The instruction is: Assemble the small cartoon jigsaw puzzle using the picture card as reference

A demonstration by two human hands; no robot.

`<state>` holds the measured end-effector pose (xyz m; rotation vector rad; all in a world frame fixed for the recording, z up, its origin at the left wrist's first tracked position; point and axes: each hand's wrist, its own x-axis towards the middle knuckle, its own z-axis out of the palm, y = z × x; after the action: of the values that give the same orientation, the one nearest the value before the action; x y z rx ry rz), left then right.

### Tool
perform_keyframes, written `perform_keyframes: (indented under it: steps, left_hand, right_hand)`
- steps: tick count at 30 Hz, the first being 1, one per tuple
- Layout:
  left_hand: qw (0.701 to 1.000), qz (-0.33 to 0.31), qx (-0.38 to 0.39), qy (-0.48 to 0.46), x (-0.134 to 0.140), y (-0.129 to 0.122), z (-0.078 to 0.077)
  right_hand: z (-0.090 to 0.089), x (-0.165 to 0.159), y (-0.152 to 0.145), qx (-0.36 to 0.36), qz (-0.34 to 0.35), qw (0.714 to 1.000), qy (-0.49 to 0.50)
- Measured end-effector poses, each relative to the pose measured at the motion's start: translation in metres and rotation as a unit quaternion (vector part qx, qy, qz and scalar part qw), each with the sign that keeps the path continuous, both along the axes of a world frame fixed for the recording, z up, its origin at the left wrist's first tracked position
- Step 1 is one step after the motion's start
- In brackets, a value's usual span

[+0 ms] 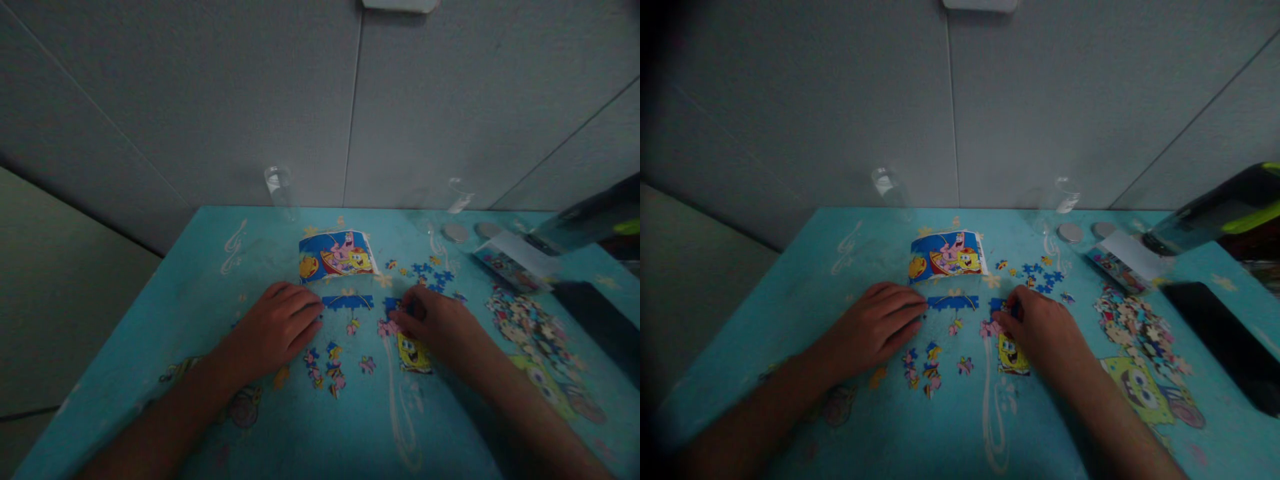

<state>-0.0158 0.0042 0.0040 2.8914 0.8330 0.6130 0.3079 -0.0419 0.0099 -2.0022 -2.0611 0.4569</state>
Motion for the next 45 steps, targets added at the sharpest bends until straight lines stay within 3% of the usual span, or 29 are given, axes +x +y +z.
perform_keyframes:
  steps: [17,22,31,45]
  left_hand:
    - [1.0,-0.008,0.003,0.002,0.001,-0.001,0.0]
    - [0.999,0.04,0.033,0.001,-0.008,0.007,0.001]
    - [0.982,0.119,0.144,0.041,-0.037,0.03,0.015]
    - [0.97,0.205,0.126,0.022,-0.064,0.052,0.011]
  right_hand:
    - [0.003,-0.004,0.001,0.006,-0.004,1.0,-0.005]
    - [0.003,-0.004,0.0,0.009,-0.004,1.0,0.009]
    - [0.006,-0.001,0.004,-0.058,-0.033,0.998,0.001]
    - [-0.003,0.016,0.008,-0.098,-0.029,0.995,0.023]
